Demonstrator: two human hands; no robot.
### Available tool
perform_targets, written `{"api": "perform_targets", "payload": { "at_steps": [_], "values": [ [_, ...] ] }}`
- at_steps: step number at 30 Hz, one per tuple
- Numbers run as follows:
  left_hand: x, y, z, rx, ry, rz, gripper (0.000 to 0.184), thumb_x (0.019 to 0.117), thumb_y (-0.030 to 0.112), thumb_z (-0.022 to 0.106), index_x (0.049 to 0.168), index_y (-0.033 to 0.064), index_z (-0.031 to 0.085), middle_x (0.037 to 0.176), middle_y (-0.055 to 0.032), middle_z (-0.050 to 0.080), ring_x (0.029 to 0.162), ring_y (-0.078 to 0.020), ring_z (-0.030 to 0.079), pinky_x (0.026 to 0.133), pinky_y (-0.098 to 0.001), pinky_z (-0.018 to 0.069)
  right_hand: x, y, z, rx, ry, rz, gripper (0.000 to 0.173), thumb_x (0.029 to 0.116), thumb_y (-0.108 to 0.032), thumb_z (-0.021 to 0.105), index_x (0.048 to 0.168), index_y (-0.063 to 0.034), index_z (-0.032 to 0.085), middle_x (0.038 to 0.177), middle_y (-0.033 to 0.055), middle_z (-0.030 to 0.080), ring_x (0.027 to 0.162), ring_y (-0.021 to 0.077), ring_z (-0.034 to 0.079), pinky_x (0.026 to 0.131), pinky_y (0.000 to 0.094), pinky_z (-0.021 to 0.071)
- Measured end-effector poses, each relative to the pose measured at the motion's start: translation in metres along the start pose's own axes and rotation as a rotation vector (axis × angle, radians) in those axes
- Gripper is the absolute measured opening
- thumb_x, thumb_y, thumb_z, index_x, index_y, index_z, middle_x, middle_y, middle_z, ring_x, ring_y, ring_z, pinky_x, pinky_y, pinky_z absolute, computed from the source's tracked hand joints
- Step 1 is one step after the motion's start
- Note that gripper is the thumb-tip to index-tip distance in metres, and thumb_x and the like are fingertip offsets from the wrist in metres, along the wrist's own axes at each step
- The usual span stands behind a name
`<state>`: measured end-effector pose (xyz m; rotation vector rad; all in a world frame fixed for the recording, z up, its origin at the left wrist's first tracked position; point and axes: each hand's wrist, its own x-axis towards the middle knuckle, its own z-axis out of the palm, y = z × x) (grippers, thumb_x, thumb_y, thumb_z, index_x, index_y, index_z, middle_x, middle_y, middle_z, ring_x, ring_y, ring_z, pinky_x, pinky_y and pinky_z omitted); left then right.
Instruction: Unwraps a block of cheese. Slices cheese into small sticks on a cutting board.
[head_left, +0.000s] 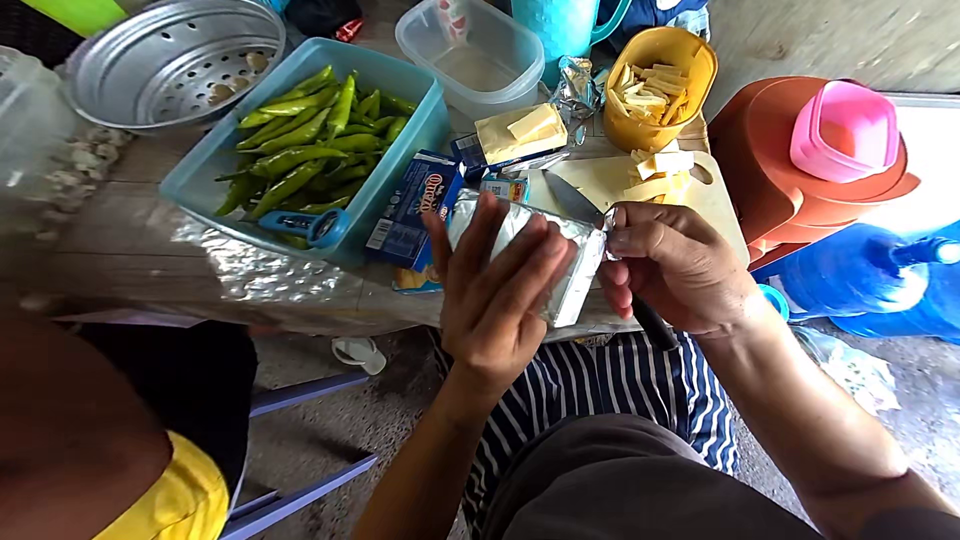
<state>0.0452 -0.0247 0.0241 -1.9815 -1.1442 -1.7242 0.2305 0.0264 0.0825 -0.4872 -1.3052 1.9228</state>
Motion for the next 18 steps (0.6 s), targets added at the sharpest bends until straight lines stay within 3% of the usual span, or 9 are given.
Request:
{"api": "perform_targets", "payload": {
  "at_steps": [3, 4, 5, 6, 10, 13, 14, 16, 18],
  "values": [
    [0.002, 0.008, 0.002, -0.346, 0.062, -0.245, 0.03, 0.0991, 0.007, 0.064, 0.129, 0.0105, 0.066, 0.137, -0.0006, 0.067, 0.139, -0.0189, 0.054, 0.124, -0.05, 0.0336, 0.004, 0.001, -0.001, 0.048, -0.027, 0.028, 0.024, 0.101, -0.007, 0.046, 0.086, -0.0068, 0.064, 0.067, 0.0016, 0.064, 0.052, 0.0049, 0.062, 0.049, 0.0193, 0.0553],
    [0.003, 0.013, 0.002, -0.477, 0.112, -0.367, 0.032, 0.0973, 0.006, 0.067, 0.128, 0.0123, 0.067, 0.135, 0.0015, 0.068, 0.132, -0.0148, 0.059, 0.119, -0.0421, 0.0424, 0.005, 0.001, -0.001, -0.02, -0.009, 0.016, 0.022, 0.1002, -0.006, 0.046, 0.087, -0.0064, 0.064, 0.067, 0.0012, 0.064, 0.052, 0.0044, 0.062, 0.049, 0.0188, 0.0552],
    [0.007, 0.018, 0.002, -0.596, 0.183, -0.511, 0.031, 0.0952, 0.006, 0.07, 0.124, 0.0168, 0.068, 0.125, 0.0056, 0.071, 0.119, -0.0094, 0.066, 0.107, -0.0332, 0.0531, 0.006, 0.002, -0.001, -0.107, 0.014, 0.01, 0.02, 0.0995, -0.004, 0.047, 0.088, -0.0064, 0.064, 0.068, 0.0005, 0.064, 0.052, 0.0036, 0.062, 0.048, 0.0181, 0.0549],
    [0.014, 0.022, -0.001, -0.716, 0.258, -0.65, 0.028, 0.0938, 0.005, 0.07, 0.118, 0.0182, 0.067, 0.115, 0.006, 0.074, 0.108, -0.0086, 0.07, 0.098, -0.031, 0.0581, 0.007, 0.002, -0.002, -0.209, 0.037, 0.012, 0.018, 0.0996, -0.003, 0.049, 0.089, -0.0058, 0.064, 0.069, 0.0001, 0.064, 0.052, 0.0033, 0.061, 0.048, 0.0176, 0.0545],
    [0.041, 0.018, -0.019, -1.026, 0.419, -0.939, 0.018, 0.1023, 0.008, 0.057, 0.12, 0.013, 0.057, 0.113, -0.0046, 0.071, 0.109, -0.0173, 0.07, 0.097, -0.0364, 0.0588, 0.019, 0.001, -0.019, -0.781, 0.122, 0.007, 0.01, 0.1012, -0.011, 0.059, 0.099, -0.0052, 0.067, 0.074, -0.0019, 0.066, 0.056, 0.0024, 0.061, 0.051, 0.0187, 0.0538],
    [0.043, 0.012, -0.028, -1.107, 0.411, -1.054, 0.019, 0.1078, 0.016, 0.048, 0.125, 0.0127, 0.055, 0.118, -0.0078, 0.07, 0.111, -0.0198, 0.07, 0.095, -0.0367, 0.06, 0.048, 0.0, -0.046, -1.153, 0.248, -0.044, 0.014, 0.0982, -0.013, 0.064, 0.101, -0.0005, 0.069, 0.08, 0.0069, 0.069, 0.064, 0.0136, 0.067, 0.063, 0.0349, 0.0591],
    [0.04, 0.01, -0.029, -1.139, 0.401, -1.069, 0.021, 0.1083, 0.016, 0.046, 0.128, 0.0129, 0.053, 0.121, -0.009, 0.069, 0.113, -0.0213, 0.07, 0.095, -0.0378, 0.0598, 0.058, -0.003, -0.055, -1.229, 0.255, -0.029, 0.016, 0.0976, -0.013, 0.066, 0.104, 0.001, 0.069, 0.087, 0.0119, 0.07, 0.071, 0.0197, 0.069, 0.068, 0.0409, 0.0599],
    [0.035, 0.009, -0.029, -1.167, 0.391, -1.1, 0.023, 0.1072, 0.016, 0.047, 0.13, 0.0137, 0.051, 0.122, -0.0088, 0.069, 0.113, -0.0223, 0.07, 0.094, -0.0395, 0.06, 0.072, -0.01, -0.062, -1.295, 0.181, 0.042, 0.034, 0.0945, -0.009, 0.071, 0.124, 0.0058, 0.064, 0.118, 0.0262, 0.065, 0.096, 0.0377, 0.067, 0.085, 0.0552, 0.0546],
    [0.029, 0.01, -0.03, -1.151, 0.334, -1.14, 0.028, 0.1048, 0.017, 0.05, 0.132, 0.0162, 0.049, 0.12, -0.0067, 0.069, 0.112, -0.0213, 0.07, 0.094, -0.0399, 0.0598, 0.075, -0.013, -0.056, -1.311, 0.095, -0.052, 0.045, 0.0949, -0.011, 0.072, 0.135, 0.0049, 0.06, 0.133, 0.0294, 0.056, 0.107, 0.0414, 0.063, 0.088, 0.0543, 0.054]
  ]
}}
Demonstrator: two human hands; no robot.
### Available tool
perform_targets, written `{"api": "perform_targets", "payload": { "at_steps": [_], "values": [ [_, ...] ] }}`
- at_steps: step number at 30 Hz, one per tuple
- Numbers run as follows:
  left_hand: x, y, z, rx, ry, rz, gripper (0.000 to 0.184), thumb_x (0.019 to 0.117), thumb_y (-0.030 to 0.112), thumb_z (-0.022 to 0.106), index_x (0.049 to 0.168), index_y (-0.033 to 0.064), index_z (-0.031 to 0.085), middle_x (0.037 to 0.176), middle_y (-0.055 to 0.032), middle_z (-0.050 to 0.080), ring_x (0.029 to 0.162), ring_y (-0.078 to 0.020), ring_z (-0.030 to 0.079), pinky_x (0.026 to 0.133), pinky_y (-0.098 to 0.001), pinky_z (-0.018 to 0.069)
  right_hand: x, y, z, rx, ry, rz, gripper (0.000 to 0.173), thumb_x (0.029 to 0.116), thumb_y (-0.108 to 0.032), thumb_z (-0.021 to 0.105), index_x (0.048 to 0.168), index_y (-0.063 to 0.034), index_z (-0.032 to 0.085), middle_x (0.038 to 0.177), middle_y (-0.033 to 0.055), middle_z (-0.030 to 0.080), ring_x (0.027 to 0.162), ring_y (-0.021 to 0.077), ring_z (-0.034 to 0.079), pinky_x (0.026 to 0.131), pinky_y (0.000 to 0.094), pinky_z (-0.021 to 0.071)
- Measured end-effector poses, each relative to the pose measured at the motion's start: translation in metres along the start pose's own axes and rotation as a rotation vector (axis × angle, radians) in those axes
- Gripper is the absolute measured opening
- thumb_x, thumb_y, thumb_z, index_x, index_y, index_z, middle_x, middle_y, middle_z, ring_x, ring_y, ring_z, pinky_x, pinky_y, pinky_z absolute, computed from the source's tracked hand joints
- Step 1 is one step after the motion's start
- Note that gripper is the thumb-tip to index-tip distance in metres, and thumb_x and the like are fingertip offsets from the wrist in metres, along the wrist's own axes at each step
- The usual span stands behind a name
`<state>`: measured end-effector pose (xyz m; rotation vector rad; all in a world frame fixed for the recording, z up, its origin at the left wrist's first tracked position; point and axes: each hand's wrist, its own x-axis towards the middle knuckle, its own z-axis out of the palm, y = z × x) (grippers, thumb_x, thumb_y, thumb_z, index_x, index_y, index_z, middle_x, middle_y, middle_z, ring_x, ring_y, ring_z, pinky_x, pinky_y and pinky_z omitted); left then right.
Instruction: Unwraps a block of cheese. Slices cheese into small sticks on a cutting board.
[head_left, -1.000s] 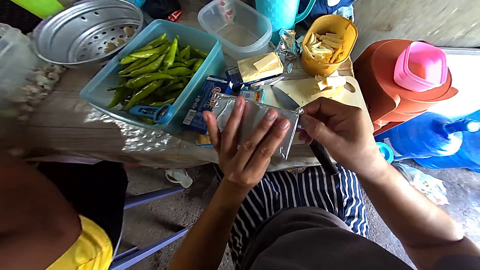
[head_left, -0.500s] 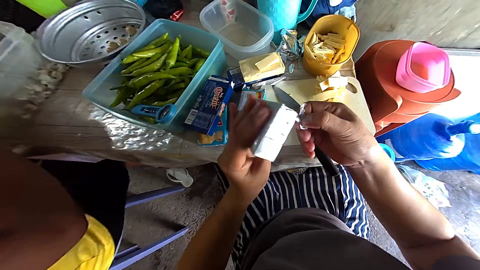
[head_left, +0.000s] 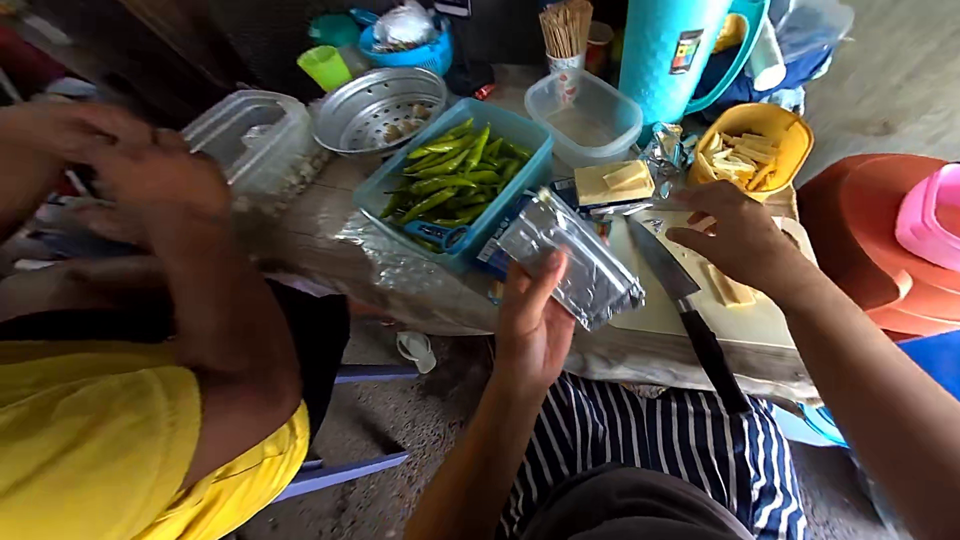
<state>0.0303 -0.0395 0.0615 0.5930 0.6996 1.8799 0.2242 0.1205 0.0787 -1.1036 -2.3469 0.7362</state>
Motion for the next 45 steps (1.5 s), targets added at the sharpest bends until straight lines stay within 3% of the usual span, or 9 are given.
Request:
{"api": "perform_targets", "payload": {
  "at_steps": [4, 9, 14, 19, 30, 33, 36, 39, 45],
  "values": [
    [-0.005, -0.006, -0.007, 0.154, -0.033, -0.06, 0.032, 0.1032, 0.02, 0.049, 0.134, 0.014, 0.053, 0.115, -0.006, 0.072, 0.104, -0.019, 0.072, 0.091, -0.0376, 0.0611, -0.007, -0.04, 0.007, 0.074, 0.143, -0.411, 0.032, 0.1009, -0.019, 0.062, 0.128, -0.0032, 0.068, 0.121, 0.0147, 0.066, 0.096, 0.0177, 0.068, 0.08, 0.0308, 0.0594],
    [-0.008, 0.005, -0.009, 0.316, -0.158, -0.156, 0.029, 0.1033, 0.016, 0.049, 0.131, 0.0141, 0.058, 0.105, -0.002, 0.073, 0.092, -0.0146, 0.074, 0.083, -0.0354, 0.0634, -0.007, -0.061, 0.004, 0.005, 0.098, -0.807, 0.028, 0.0985, -0.009, 0.056, 0.118, -0.0058, 0.076, 0.125, 0.0128, 0.068, 0.118, 0.0223, 0.061, 0.102, 0.0296, 0.0492],
    [-0.003, 0.021, -0.02, 0.269, -0.362, -0.426, 0.017, 0.0983, 0.013, 0.059, 0.112, 0.0131, 0.069, 0.092, -0.0026, 0.076, 0.081, -0.0118, 0.075, 0.076, -0.0315, 0.0646, -0.01, -0.055, -0.014, -0.022, -0.108, -0.897, 0.024, 0.1001, -0.012, 0.056, 0.109, -0.004, 0.077, 0.106, 0.0073, 0.073, 0.106, 0.0151, 0.066, 0.096, 0.0252, 0.0522],
    [0.003, 0.029, -0.029, 0.357, -0.649, -0.67, 0.043, 0.0819, 0.018, 0.084, 0.121, 0.0135, 0.065, 0.1, 0.0017, 0.076, 0.087, -0.0065, 0.074, 0.078, -0.0235, 0.0627, -0.026, -0.061, -0.031, -0.214, -0.281, -1.007, 0.026, 0.1032, -0.016, 0.052, 0.106, -0.0071, 0.077, 0.1, 0.0056, 0.073, 0.099, 0.0183, 0.068, 0.088, 0.0291, 0.0531],
    [0.018, 0.027, -0.015, 0.747, -1.071, -0.746, 0.067, 0.0726, 0.03, 0.09, 0.128, 0.0104, 0.058, 0.103, 0.0088, 0.074, 0.092, 0.0047, 0.069, 0.079, -0.0128, 0.0576, -0.074, -0.081, -0.023, -0.459, -0.256, -1.166, 0.026, 0.0987, 0.003, 0.046, 0.086, 0.0011, 0.069, 0.081, 0.0107, 0.067, 0.079, 0.0239, 0.066, 0.073, 0.0364, 0.0533],
    [0.017, 0.021, -0.013, 0.782, -1.191, -0.717, 0.088, 0.0726, 0.036, 0.091, 0.141, 0.0033, 0.046, 0.104, 0.0064, 0.07, 0.091, 0.0084, 0.064, 0.079, -0.0097, 0.0542, -0.077, -0.085, -0.017, -0.403, -0.273, -1.148, 0.026, 0.0992, 0.001, 0.047, 0.081, 0.0001, 0.066, 0.074, 0.0087, 0.061, 0.071, 0.0207, 0.061, 0.063, 0.0325, 0.0468],
    [0.015, 0.018, -0.007, 0.915, -1.232, -0.594, 0.072, 0.0719, 0.028, 0.09, 0.129, 0.0039, 0.052, 0.092, 0.0047, 0.068, 0.081, 0.0063, 0.064, 0.07, -0.0112, 0.0534, -0.073, -0.083, -0.016, -0.314, -0.312, -1.072, 0.024, 0.0998, -0.01, 0.051, 0.081, -0.0027, 0.064, 0.074, 0.007, 0.059, 0.069, 0.0189, 0.06, 0.06, 0.0302, 0.0452],
    [0.012, 0.025, 0.001, 1.201, -1.174, -0.374, 0.068, 0.0682, 0.023, 0.088, 0.124, 0.0044, 0.056, 0.099, -0.0009, 0.06, 0.083, -0.0028, 0.058, 0.069, -0.0181, 0.0495, -0.062, -0.075, -0.017, -0.194, -0.339, -0.947, 0.021, 0.0968, -0.013, 0.052, 0.086, -0.0021, 0.065, 0.078, 0.0075, 0.062, 0.071, 0.0151, 0.06, 0.06, 0.0252, 0.048],
    [0.01, 0.037, 0.009, 1.492, -0.964, -0.059, 0.075, 0.0679, 0.028, 0.085, 0.132, 0.0047, 0.054, 0.11, -0.008, 0.063, 0.092, -0.0156, 0.064, 0.074, -0.0332, 0.0552, -0.055, -0.054, -0.01, 0.283, -0.252, -0.282, 0.011, 0.0951, -0.01, 0.056, 0.092, -0.0078, 0.066, 0.077, -0.0079, 0.063, 0.069, -0.0064, 0.06, 0.064, 0.0116, 0.0521]
  ]
}}
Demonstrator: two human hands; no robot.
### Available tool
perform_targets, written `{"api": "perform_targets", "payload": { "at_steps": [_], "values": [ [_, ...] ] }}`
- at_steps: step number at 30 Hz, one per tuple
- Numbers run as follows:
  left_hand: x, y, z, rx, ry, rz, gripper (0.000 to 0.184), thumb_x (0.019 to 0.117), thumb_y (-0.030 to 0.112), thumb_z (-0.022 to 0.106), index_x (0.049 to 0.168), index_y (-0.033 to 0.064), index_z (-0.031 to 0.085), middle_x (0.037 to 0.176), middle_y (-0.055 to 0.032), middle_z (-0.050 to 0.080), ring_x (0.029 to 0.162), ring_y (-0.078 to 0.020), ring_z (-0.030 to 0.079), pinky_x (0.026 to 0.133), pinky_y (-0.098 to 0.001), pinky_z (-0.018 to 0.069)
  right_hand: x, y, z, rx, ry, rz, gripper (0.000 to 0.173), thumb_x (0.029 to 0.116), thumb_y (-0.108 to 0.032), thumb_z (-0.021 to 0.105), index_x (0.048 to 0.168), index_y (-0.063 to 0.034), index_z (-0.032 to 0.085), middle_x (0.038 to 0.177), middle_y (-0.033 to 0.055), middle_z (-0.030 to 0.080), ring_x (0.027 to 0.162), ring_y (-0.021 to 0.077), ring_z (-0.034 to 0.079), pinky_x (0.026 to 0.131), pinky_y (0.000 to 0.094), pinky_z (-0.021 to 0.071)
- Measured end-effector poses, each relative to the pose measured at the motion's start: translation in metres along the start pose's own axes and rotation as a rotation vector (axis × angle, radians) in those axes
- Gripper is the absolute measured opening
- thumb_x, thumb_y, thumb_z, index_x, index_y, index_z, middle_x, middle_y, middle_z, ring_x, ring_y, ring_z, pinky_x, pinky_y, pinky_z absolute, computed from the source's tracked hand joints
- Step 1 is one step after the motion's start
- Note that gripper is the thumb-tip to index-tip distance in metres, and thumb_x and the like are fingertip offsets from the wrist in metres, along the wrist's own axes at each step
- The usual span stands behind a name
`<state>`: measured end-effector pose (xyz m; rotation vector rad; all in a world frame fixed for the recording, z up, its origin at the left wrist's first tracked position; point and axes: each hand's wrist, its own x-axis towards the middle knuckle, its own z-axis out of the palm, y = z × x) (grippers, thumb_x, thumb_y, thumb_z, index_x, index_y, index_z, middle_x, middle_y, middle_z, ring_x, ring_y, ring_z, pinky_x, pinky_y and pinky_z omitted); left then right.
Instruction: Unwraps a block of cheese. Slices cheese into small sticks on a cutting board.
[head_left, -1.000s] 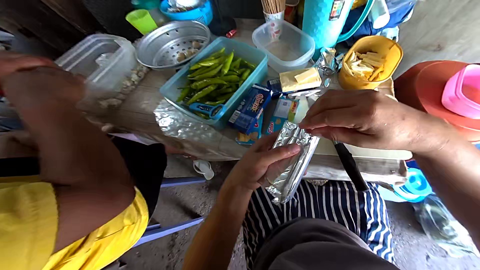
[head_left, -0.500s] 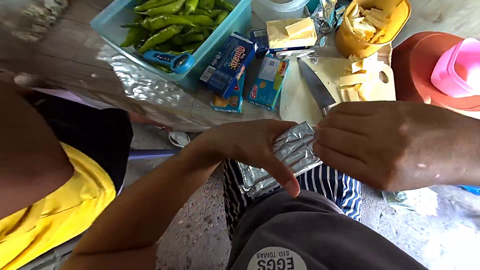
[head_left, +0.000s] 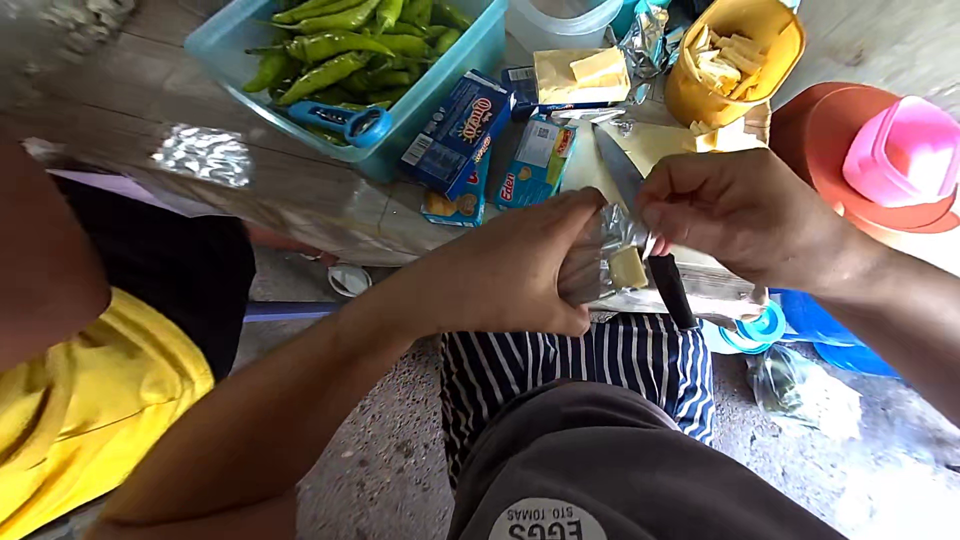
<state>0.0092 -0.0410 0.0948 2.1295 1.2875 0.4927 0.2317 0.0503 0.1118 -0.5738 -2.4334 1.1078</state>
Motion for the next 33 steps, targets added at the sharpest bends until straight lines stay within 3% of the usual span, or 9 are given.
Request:
{"api": "perform_targets", "payload": {
  "at_steps": [4, 8, 11, 13, 17, 22, 26, 30, 33],
  "values": [
    [0.0, -0.007, 0.003, 0.064, 0.113, -0.006, 0.076, 0.0676, 0.028, 0.085, 0.133, 0.0035, 0.054, 0.116, -0.0121, 0.063, 0.091, -0.0207, 0.065, 0.072, -0.0381, 0.0562, 0.004, 0.01, 0.005, 0.06, 0.113, 0.01, 0.012, 0.1007, -0.013, 0.053, 0.098, -0.0074, 0.063, 0.08, -0.0078, 0.063, 0.071, -0.0036, 0.062, 0.066, 0.0152, 0.0545],
    [-0.003, -0.008, 0.002, 0.045, 0.083, 0.001, 0.073, 0.0664, 0.029, 0.084, 0.131, 0.0091, 0.058, 0.122, -0.0088, 0.059, 0.095, -0.0162, 0.064, 0.072, -0.0338, 0.056, 0.002, 0.008, 0.001, 0.032, -0.036, -0.078, 0.028, 0.1003, -0.031, 0.063, 0.108, -0.0042, 0.066, 0.099, -0.0006, 0.066, 0.089, 0.0025, 0.066, 0.074, 0.0182, 0.0575],
    [-0.005, -0.014, 0.005, 0.078, 0.118, 0.068, 0.078, 0.0638, 0.031, 0.085, 0.134, 0.0083, 0.06, 0.124, -0.0102, 0.052, 0.098, -0.0144, 0.059, 0.073, -0.0261, 0.0533, 0.001, 0.006, -0.004, 0.11, -0.049, -0.079, 0.013, 0.0981, -0.017, 0.066, 0.098, -0.0037, 0.066, 0.109, 0.0036, 0.064, 0.099, 0.006, 0.067, 0.079, 0.0201, 0.0605],
    [-0.005, -0.017, 0.006, 0.109, 0.138, 0.101, 0.082, 0.0636, 0.033, 0.083, 0.138, 0.0079, 0.059, 0.119, -0.0106, 0.053, 0.1, -0.0167, 0.057, 0.078, -0.0257, 0.0514, -0.001, 0.004, -0.004, 0.086, -0.049, -0.107, 0.012, 0.0994, -0.015, 0.063, 0.099, -0.0032, 0.067, 0.115, 0.0046, 0.065, 0.101, 0.0049, 0.067, 0.081, 0.0192, 0.06],
    [-0.005, -0.02, 0.01, 0.138, 0.213, 0.175, 0.082, 0.0679, 0.035, 0.076, 0.14, 0.0029, 0.056, 0.116, -0.0114, 0.058, 0.102, -0.0177, 0.059, 0.082, -0.026, 0.052, -0.003, 0.0, -0.001, -0.043, 0.066, -0.118, 0.014, 0.1028, -0.015, 0.057, 0.105, -0.0042, 0.067, 0.101, -0.0005, 0.071, 0.087, -0.0028, 0.065, 0.077, 0.0127, 0.0555],
    [-0.005, -0.016, 0.031, 0.209, 0.348, 0.176, 0.065, 0.0743, 0.021, 0.072, 0.133, -0.002, 0.058, 0.121, -0.0163, 0.06, 0.106, -0.0267, 0.062, 0.087, -0.037, 0.0543, -0.001, 0.0, -0.001, -0.066, 0.116, -0.071, 0.013, 0.1049, -0.017, 0.055, 0.098, -0.0079, 0.061, 0.082, -0.0061, 0.063, 0.07, -0.0061, 0.058, 0.063, 0.0098, 0.0484],
    [-0.004, -0.017, 0.035, 0.276, 0.411, 0.226, 0.054, 0.0763, 0.015, 0.068, 0.127, -0.0014, 0.06, 0.117, -0.0176, 0.064, 0.108, -0.03, 0.063, 0.092, -0.0404, 0.0526, -0.001, 0.003, -0.004, 0.018, 0.09, -0.045, 0.014, 0.1062, -0.017, 0.051, 0.097, -0.0095, 0.058, 0.085, -0.0052, 0.066, 0.075, -0.0027, 0.063, 0.069, 0.0142, 0.053],
    [-0.003, -0.021, 0.031, 0.317, 0.45, 0.275, 0.043, 0.0825, 0.013, 0.063, 0.123, -0.0001, 0.06, 0.108, -0.0153, 0.065, 0.102, -0.0288, 0.063, 0.091, -0.0389, 0.051, 0.0, 0.009, -0.003, 0.451, 0.082, 0.098, 0.011, 0.1059, -0.011, 0.049, 0.097, -0.0116, 0.056, 0.092, -0.0039, 0.069, 0.082, 0.0036, 0.07, 0.074, 0.0222, 0.0622],
    [-0.003, -0.023, 0.028, 0.37, 0.464, 0.274, 0.038, 0.0873, 0.013, 0.059, 0.123, 0.0007, 0.06, 0.106, -0.0144, 0.065, 0.1, -0.0289, 0.062, 0.09, -0.0395, 0.0497, -0.001, 0.012, -0.002, 0.544, 0.03, 0.141, 0.013, 0.1022, -0.023, 0.059, 0.108, -0.011, 0.059, 0.101, -0.0029, 0.071, 0.091, 0.0053, 0.07, 0.08, 0.0238, 0.0608]
  ]
}}
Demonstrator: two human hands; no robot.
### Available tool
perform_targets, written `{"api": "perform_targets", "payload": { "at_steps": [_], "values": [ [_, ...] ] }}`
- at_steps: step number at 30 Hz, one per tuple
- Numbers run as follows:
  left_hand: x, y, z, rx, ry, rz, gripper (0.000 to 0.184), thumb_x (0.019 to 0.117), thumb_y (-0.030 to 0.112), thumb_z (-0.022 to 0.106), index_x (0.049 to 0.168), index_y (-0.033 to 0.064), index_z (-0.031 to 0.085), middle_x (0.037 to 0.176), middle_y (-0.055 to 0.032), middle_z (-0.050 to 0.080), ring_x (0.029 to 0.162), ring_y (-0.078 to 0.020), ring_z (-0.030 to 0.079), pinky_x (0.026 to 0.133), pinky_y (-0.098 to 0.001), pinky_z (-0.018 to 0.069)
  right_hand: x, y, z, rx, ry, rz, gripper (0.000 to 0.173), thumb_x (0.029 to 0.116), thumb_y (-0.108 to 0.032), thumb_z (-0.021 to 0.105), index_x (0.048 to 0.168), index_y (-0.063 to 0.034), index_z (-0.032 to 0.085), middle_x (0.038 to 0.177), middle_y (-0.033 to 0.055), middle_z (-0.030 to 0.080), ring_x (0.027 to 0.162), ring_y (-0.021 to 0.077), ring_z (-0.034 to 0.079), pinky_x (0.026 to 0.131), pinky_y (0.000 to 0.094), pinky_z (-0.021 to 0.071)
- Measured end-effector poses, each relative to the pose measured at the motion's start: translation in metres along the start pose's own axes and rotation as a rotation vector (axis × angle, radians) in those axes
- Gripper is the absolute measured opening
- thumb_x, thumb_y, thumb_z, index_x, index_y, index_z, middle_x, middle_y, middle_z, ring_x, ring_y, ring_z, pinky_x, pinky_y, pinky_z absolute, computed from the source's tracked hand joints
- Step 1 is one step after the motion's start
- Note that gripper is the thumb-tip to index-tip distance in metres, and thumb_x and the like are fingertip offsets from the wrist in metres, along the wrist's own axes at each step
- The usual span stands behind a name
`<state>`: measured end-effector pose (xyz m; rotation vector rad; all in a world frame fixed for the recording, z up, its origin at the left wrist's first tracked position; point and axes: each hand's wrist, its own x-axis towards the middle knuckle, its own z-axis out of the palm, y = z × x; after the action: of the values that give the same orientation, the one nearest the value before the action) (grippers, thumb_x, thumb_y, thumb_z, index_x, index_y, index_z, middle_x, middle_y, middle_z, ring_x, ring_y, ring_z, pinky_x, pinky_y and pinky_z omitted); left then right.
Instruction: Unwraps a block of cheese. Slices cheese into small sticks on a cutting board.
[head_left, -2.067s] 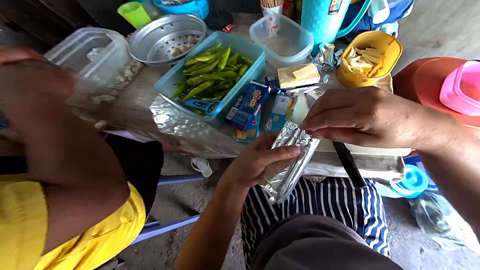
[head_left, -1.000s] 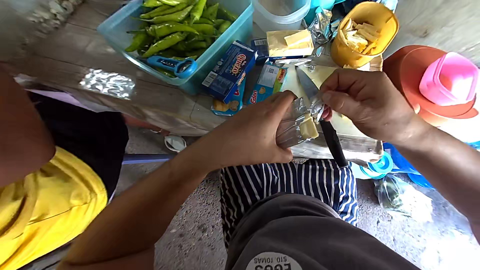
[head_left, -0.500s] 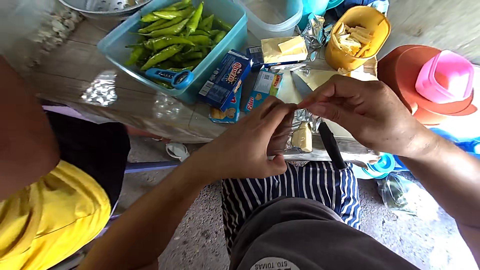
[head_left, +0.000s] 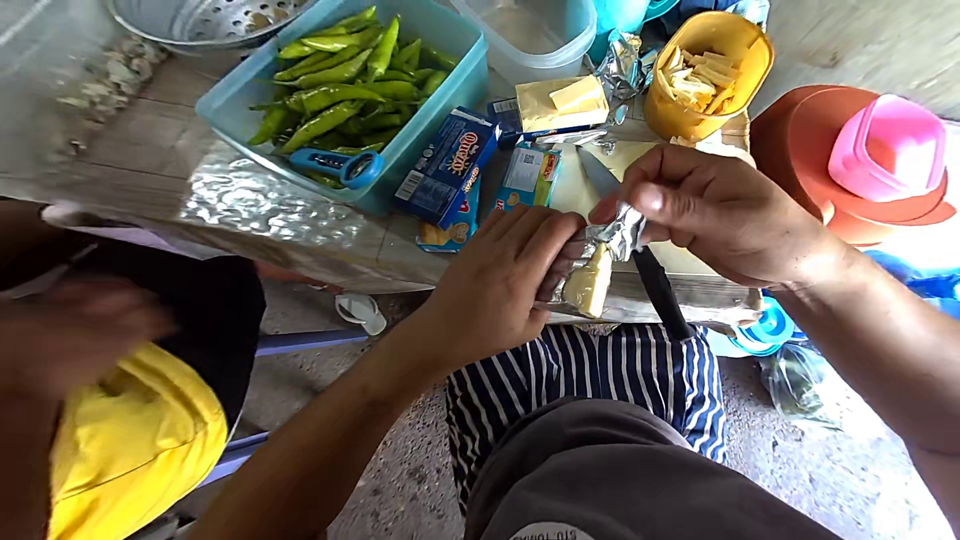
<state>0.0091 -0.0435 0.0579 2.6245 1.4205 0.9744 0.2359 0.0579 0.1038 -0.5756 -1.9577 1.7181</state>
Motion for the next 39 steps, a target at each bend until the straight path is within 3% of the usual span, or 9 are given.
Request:
{"api": "perform_targets", "payload": {
  "at_steps": [4, 11, 15, 18, 22, 25, 27, 31, 39],
  "values": [
    [-0.001, 0.0, 0.001, 0.056, -0.002, 0.009, 0.036, 0.0922, 0.015, 0.056, 0.124, 0.0006, 0.062, 0.108, -0.0154, 0.066, 0.102, -0.0301, 0.063, 0.093, -0.0407, 0.049, -0.004, 0.005, 0.003, -0.275, -0.017, -0.178, 0.027, 0.0852, -0.021, 0.081, 0.101, -0.0041, 0.068, 0.11, 0.0004, 0.062, 0.101, 0.0048, 0.065, 0.085, 0.0201, 0.0598],
    [-0.003, -0.004, -0.002, 0.098, -0.068, 0.023, 0.041, 0.0878, 0.014, 0.058, 0.127, 0.0025, 0.063, 0.113, -0.0155, 0.068, 0.107, -0.0321, 0.064, 0.095, -0.0427, 0.0495, -0.011, -0.004, 0.009, -0.405, 0.116, -0.338, 0.011, 0.0942, -0.004, 0.069, 0.087, -0.007, 0.06, 0.086, -0.0014, 0.068, 0.077, 0.0014, 0.065, 0.068, 0.0159, 0.0555],
    [-0.01, -0.01, 0.002, 0.013, -0.033, 0.026, 0.045, 0.0823, 0.013, 0.062, 0.126, -0.0004, 0.062, 0.11, -0.0153, 0.067, 0.104, -0.0292, 0.064, 0.095, -0.0407, 0.0503, -0.007, -0.009, -0.005, -0.29, 0.139, -0.233, 0.014, 0.0981, -0.005, 0.065, 0.094, -0.0119, 0.054, 0.089, -0.0029, 0.075, 0.08, 0.0084, 0.075, 0.075, 0.026, 0.065],
    [-0.008, -0.004, 0.0, -0.079, 0.015, 0.006, 0.047, 0.0815, 0.015, 0.065, 0.125, -0.0015, 0.06, 0.108, -0.0156, 0.065, 0.103, -0.0263, 0.062, 0.093, -0.0364, 0.0505, 0.002, -0.005, -0.012, -0.656, 0.263, -0.292, 0.016, 0.0943, -0.02, 0.072, 0.096, -0.005, 0.068, 0.091, -0.0011, 0.067, 0.078, 0.0005, 0.064, 0.069, 0.0155, 0.0554],
    [-0.004, 0.003, -0.001, -0.127, 0.004, -0.098, 0.053, 0.079, 0.016, 0.068, 0.128, -0.0025, 0.06, 0.112, -0.015, 0.065, 0.105, -0.0241, 0.063, 0.093, -0.0347, 0.0519, 0.035, 0.01, -0.036, -1.063, 0.328, -0.23, 0.02, 0.092, -0.01, 0.071, 0.103, 0.0065, 0.068, 0.083, 0.0174, 0.062, 0.069, 0.0228, 0.056, 0.064, 0.0375, 0.0468],
    [-0.003, 0.007, -0.003, -0.12, -0.01, -0.181, 0.056, 0.0771, 0.013, 0.07, 0.13, -0.0017, 0.059, 0.113, -0.0159, 0.065, 0.104, -0.0272, 0.064, 0.092, -0.0396, 0.0528, 0.052, 0.019, -0.057, -0.955, 0.135, 0.156, 0.048, 0.088, 0.002, 0.072, 0.133, 0.004, 0.056, 0.129, 0.0255, 0.061, 0.112, 0.0394, 0.065, 0.095, 0.0537, 0.0546],
    [-0.003, 0.007, -0.005, -0.105, -0.026, -0.229, 0.061, 0.0731, 0.011, 0.072, 0.132, -0.0018, 0.059, 0.114, -0.0168, 0.065, 0.106, -0.0307, 0.064, 0.09, -0.0447, 0.0533, 0.048, 0.018, -0.053, -0.904, 0.101, 0.147, 0.053, 0.0903, 0.005, 0.065, 0.142, 0.0026, 0.053, 0.149, 0.0244, 0.048, 0.13, 0.0378, 0.055, 0.104, 0.051, 0.0494],
    [-0.004, 0.004, -0.006, -0.066, -0.041, -0.262, 0.062, 0.0724, 0.009, 0.073, 0.131, -0.0031, 0.059, 0.115, -0.0191, 0.065, 0.107, -0.0336, 0.064, 0.092, -0.0483, 0.0529, 0.019, 0.007, -0.01, -0.839, 0.153, -0.304, 0.028, 0.1016, -0.018, 0.057, 0.118, -0.0002, 0.072, 0.124, 0.0137, 0.069, 0.107, 0.0143, 0.069, 0.09, 0.0283, 0.0574],
    [0.001, 0.006, -0.002, -0.047, -0.037, -0.217, 0.058, 0.0715, 0.007, 0.071, 0.128, -0.0021, 0.06, 0.109, -0.0169, 0.064, 0.101, -0.0324, 0.065, 0.087, -0.0466, 0.0533, 0.0, -0.002, 0.01, -0.946, 0.064, -0.49, 0.02, 0.095, -0.018, 0.067, 0.105, -0.0019, 0.075, 0.112, 0.0115, 0.072, 0.103, 0.0144, 0.069, 0.088, 0.0225, 0.0555]
  ]
}}
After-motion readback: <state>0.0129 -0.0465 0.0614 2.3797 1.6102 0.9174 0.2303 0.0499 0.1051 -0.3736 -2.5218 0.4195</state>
